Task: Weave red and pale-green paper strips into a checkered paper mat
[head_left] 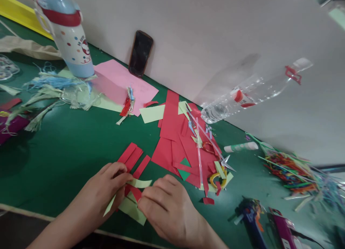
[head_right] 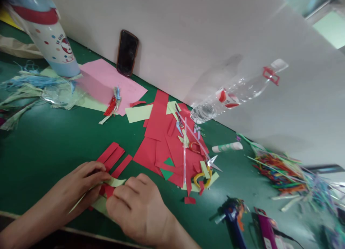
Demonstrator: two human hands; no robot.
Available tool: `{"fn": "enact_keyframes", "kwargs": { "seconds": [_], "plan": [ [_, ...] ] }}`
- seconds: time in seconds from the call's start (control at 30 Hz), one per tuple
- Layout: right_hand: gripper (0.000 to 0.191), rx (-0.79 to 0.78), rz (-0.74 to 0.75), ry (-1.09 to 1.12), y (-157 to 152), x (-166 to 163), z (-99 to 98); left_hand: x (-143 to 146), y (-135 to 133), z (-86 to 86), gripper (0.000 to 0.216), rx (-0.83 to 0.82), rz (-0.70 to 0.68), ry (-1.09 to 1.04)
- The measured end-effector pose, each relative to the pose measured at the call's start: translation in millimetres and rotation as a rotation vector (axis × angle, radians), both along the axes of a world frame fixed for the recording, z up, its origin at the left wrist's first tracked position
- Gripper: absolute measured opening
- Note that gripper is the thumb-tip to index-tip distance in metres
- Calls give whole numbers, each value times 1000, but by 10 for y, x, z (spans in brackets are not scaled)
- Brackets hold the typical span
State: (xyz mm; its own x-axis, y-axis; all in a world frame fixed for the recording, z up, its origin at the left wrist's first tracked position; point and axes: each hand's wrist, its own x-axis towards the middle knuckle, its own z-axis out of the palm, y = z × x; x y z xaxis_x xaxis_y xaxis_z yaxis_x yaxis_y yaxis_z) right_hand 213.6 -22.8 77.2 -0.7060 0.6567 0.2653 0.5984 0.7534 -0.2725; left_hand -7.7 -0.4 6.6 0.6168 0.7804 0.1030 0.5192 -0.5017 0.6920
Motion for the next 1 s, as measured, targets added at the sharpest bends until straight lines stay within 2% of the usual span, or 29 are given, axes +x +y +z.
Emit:
{"fn": "enact_keyframes", "kwargs": {
  "seconds": [0.13, 0.2, 0.33, 0.47, 0.57, 0.73, 0.8, 0.87, 0.93, 1.0],
  "plan": [
    [19, 25, 10, 23, 0, -21, 12, 2, 11, 39, 27, 15, -2, -1],
    [17, 3, -34, 21, 40, -16, -39, 11, 8, 24, 26, 58, 17, -19],
    [14, -64, -160, 39, 177, 7, -258, 17, -30, -81, 34, 65, 91, 31],
    [18, -94, -240, 77, 300, 20, -491, -6, -51, -155, 45, 12, 106, 75],
    [29, -114, -307, 109, 350, 46, -596, -15, -36, -135, 38, -31, 82, 77],
    [28, -136, -407, 208, 366, 145, -590, -6, -7, -62, 20, -68, 34, 62],
    [25, -120, -383, 257, 324, 170, -525, -6, -1, -50, 20, -73, 19, 64],
    [23, -112, -280, 257, 242, 168, -451, -10, -2, -53, 19, -66, 15, 77],
    [20, -124, -172, 186, 131, 147, -400, -16, -11, -66, 20, -48, 18, 90],
    [19, -138, -127, 89, 15, 124, -391, -18, -23, -84, 23, -16, 21, 96]
  ]
}}
